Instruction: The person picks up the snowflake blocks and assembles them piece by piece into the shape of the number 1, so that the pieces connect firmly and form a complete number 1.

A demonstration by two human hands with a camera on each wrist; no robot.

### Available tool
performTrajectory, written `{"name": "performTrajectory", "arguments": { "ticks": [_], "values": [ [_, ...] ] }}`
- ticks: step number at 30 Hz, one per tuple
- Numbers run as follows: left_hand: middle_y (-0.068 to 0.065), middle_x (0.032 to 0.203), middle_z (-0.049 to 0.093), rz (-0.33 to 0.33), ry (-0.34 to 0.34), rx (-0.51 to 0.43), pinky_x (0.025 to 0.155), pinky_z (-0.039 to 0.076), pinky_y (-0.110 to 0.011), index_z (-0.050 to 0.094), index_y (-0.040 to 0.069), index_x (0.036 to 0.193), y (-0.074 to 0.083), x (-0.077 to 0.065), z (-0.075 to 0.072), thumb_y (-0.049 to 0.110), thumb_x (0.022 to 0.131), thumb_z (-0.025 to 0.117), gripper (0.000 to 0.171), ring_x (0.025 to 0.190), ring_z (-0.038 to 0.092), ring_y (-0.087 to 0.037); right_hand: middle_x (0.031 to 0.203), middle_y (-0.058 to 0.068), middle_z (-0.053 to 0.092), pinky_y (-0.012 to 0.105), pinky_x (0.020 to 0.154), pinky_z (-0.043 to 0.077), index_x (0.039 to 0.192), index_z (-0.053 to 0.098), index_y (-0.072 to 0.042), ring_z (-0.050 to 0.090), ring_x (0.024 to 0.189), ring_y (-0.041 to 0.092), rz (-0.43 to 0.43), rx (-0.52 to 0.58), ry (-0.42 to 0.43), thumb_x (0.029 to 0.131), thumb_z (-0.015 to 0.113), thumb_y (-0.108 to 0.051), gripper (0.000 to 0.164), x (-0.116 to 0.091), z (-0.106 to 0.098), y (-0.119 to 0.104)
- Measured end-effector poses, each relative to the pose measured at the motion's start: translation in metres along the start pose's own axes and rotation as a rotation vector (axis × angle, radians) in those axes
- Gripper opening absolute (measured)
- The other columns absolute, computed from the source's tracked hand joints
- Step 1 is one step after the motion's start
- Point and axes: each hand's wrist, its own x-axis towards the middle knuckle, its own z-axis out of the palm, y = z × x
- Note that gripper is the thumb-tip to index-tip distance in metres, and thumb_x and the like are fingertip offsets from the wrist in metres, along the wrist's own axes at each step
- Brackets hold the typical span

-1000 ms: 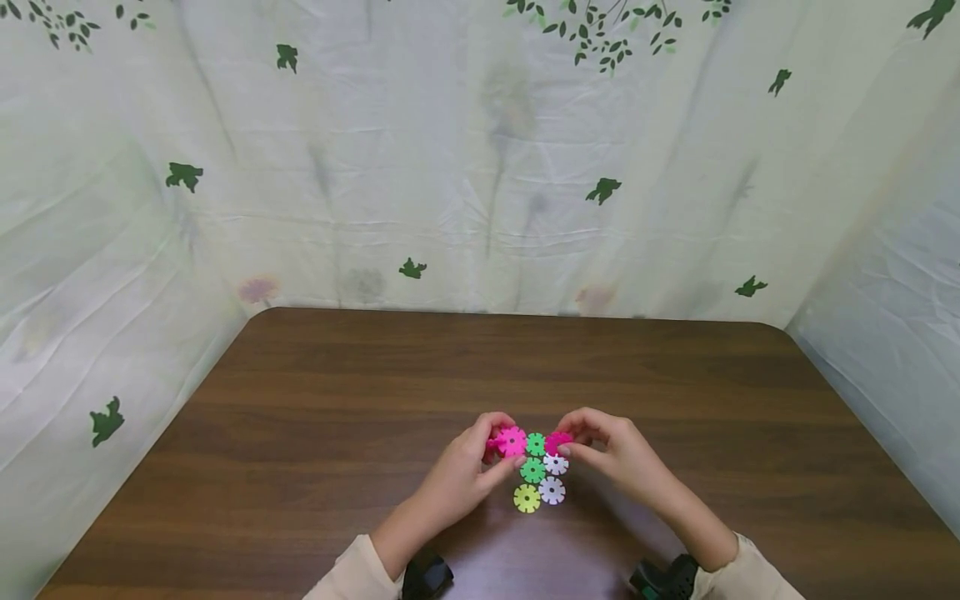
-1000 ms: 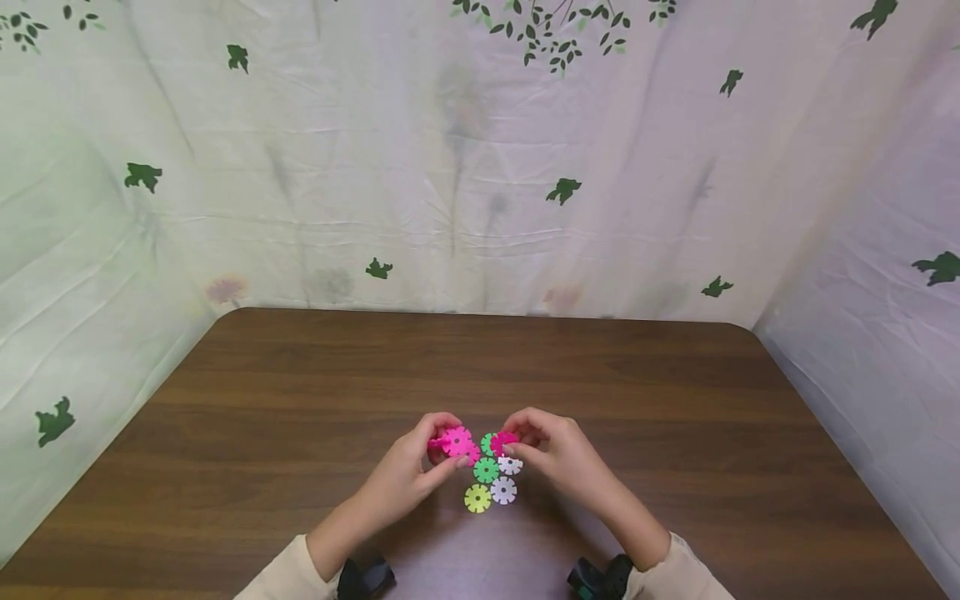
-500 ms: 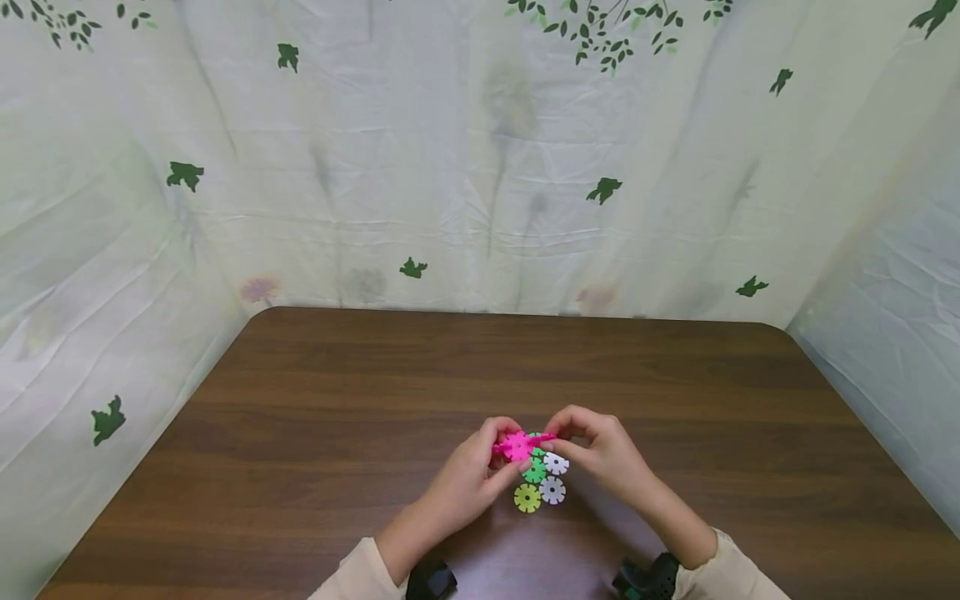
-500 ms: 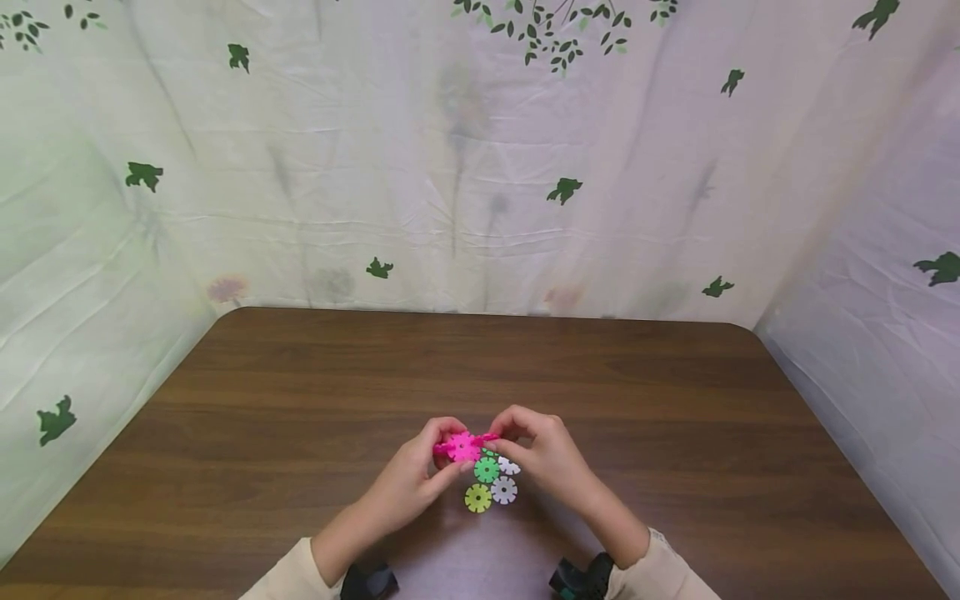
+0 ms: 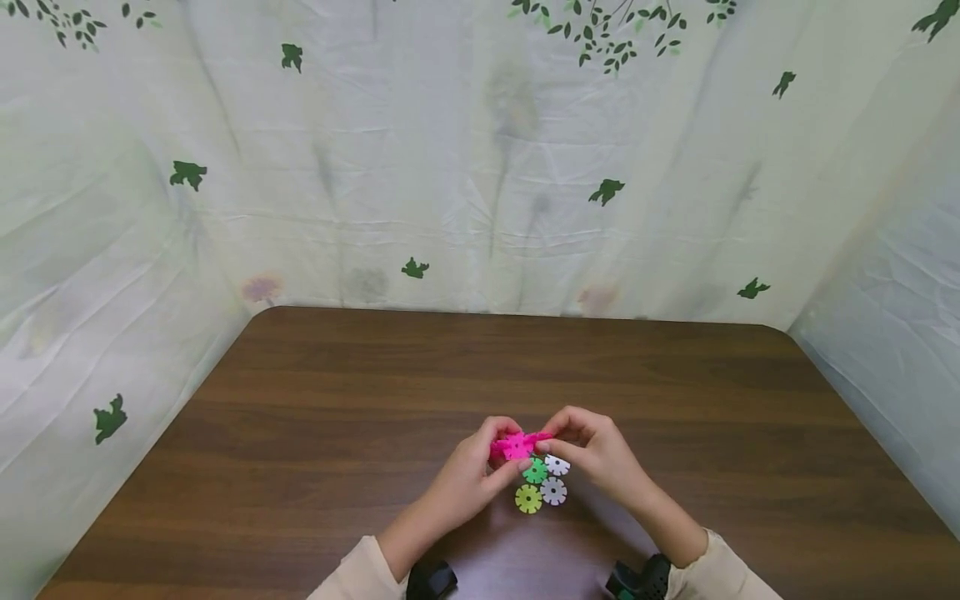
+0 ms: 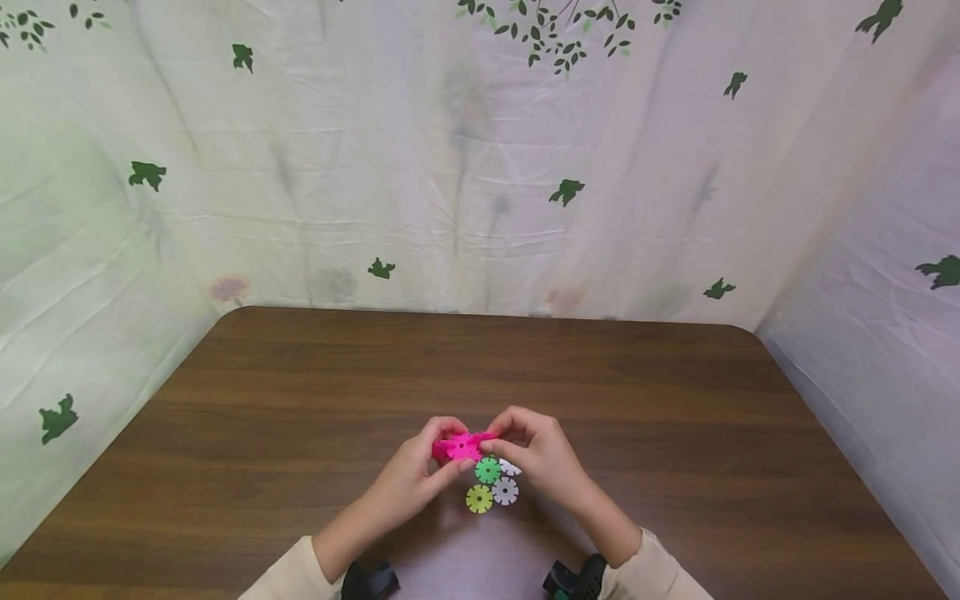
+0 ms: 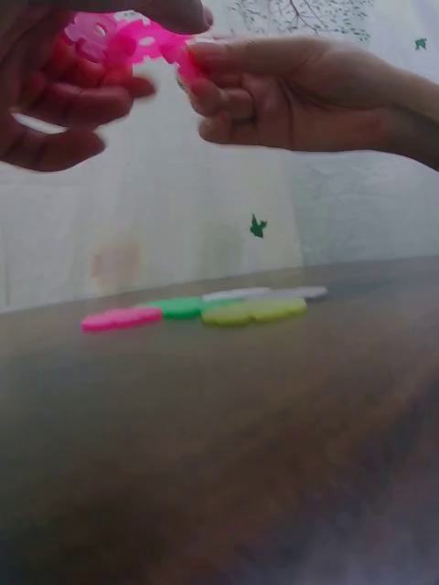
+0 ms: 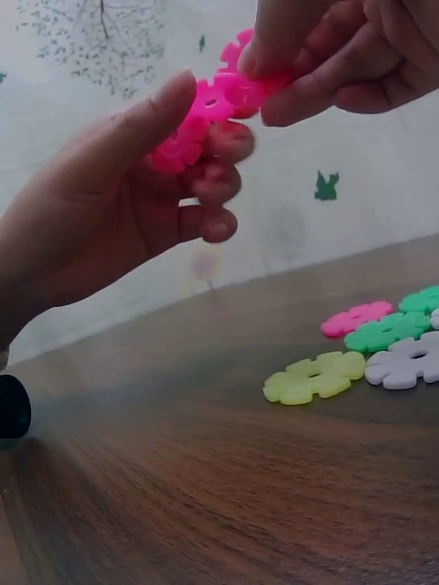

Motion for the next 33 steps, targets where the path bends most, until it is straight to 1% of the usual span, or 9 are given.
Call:
{"name": "performTrajectory", "arguments": {
  "ticks": [2,5,9,12,18,22,27,30,33],
  "values": [
    [0.0,0.096,0.056,0.006,0.027,0.023,0.068,0.047,-0.024,0.048,0.005,0.114,0.0,0.002,-0.001,0.022,0.081,0.068,0.042,0.08,0.053,-0.009,0.078,0.012,0.062,0.038,0.062,0.051,0.086,0.058,0.003,0.063,0.068,0.02,0.068,0.048,0.011,0.08,0.062,0.006,0.007,-0.001,-0.001,0.005],
    [-0.002,0.108,0.053,0.069,0.085,0.085,0.076,0.046,-0.025,0.051,0.007,0.117,0.0,0.004,-0.002,0.025,0.074,0.074,0.051,0.093,0.054,-0.014,0.077,0.011,0.062,0.042,0.065,0.05,0.086,0.055,0.007,0.064,0.067,0.022,0.181,0.137,0.039,0.081,0.064,0.0,0.012,-0.001,-0.001,0.007],
    [0.0,0.109,0.053,0.176,0.128,0.171,0.076,0.046,-0.023,0.053,0.011,0.116,0.002,0.004,-0.003,0.023,0.069,0.079,0.055,0.093,0.056,-0.014,0.072,0.01,0.061,0.039,0.065,0.051,0.088,0.053,0.011,0.062,0.063,0.017,0.288,0.194,0.055,0.081,0.065,-0.003,0.02,-0.002,0.001,0.004],
    [0.003,0.104,0.056,0.22,0.138,0.228,0.074,0.046,-0.02,0.057,0.012,0.112,0.003,0.004,-0.003,0.023,0.07,0.078,0.048,0.091,0.055,-0.01,0.069,0.009,0.06,0.034,0.062,0.051,0.089,0.052,0.012,0.06,0.059,0.015,0.324,0.198,0.046,0.081,0.065,-0.004,0.022,-0.003,0.004,0.001],
    [0.003,0.092,0.061,0.272,0.182,0.312,0.065,0.045,-0.018,0.06,0.01,0.102,0.002,0.004,-0.001,0.02,0.072,0.076,0.035,0.078,0.055,-0.008,0.074,0.012,0.059,0.032,0.06,0.05,0.093,0.055,0.01,0.058,0.06,0.018,0.32,0.175,0.031,0.081,0.065,-0.006,0.022,-0.004,0.006,0.001],
    [0.003,0.087,0.063,0.273,0.209,0.343,0.056,0.039,-0.016,0.06,0.009,0.102,0.0,0.004,-0.003,0.018,0.069,0.078,0.039,0.068,0.051,-0.008,0.084,0.016,0.061,0.032,0.065,0.051,0.1,0.056,0.009,0.061,0.071,0.022,0.238,0.117,0.036,0.081,0.064,-0.003,0.024,-0.006,-0.003,0.006],
    [0.003,0.076,0.06,0.254,0.242,0.368,0.052,0.035,-0.014,0.06,0.008,0.101,-0.004,0.005,-0.007,0.016,0.066,0.079,0.04,0.06,0.045,-0.006,0.092,0.024,0.059,0.027,0.067,0.049,0.103,0.057,0.008,0.06,0.078,0.017,0.146,-0.01,0.076,0.079,0.065,0.001,0.026,-0.013,-0.018,0.013],
    [0.003,0.075,0.06,0.25,0.252,0.368,0.052,0.036,-0.013,0.06,0.008,0.101,-0.004,0.005,-0.01,0.013,0.065,0.078,0.041,0.06,0.045,-0.006,0.094,0.024,0.059,0.028,0.067,0.049,0.103,0.057,0.007,0.059,0.078,0.016,0.179,-0.076,0.085,0.078,0.068,-0.003,0.029,-0.019,-0.025,0.021],
    [0.004,0.075,0.059,0.246,0.25,0.366,0.052,0.036,-0.013,0.06,0.007,0.104,-0.005,0.006,-0.012,0.013,0.066,0.078,0.042,0.06,0.044,-0.006,0.095,0.019,0.06,0.028,0.067,0.049,0.104,0.058,0.005,0.058,0.079,0.017,0.213,-0.156,0.055,0.078,0.069,-0.007,0.031,-0.025,-0.03,0.035]
  ]
}}
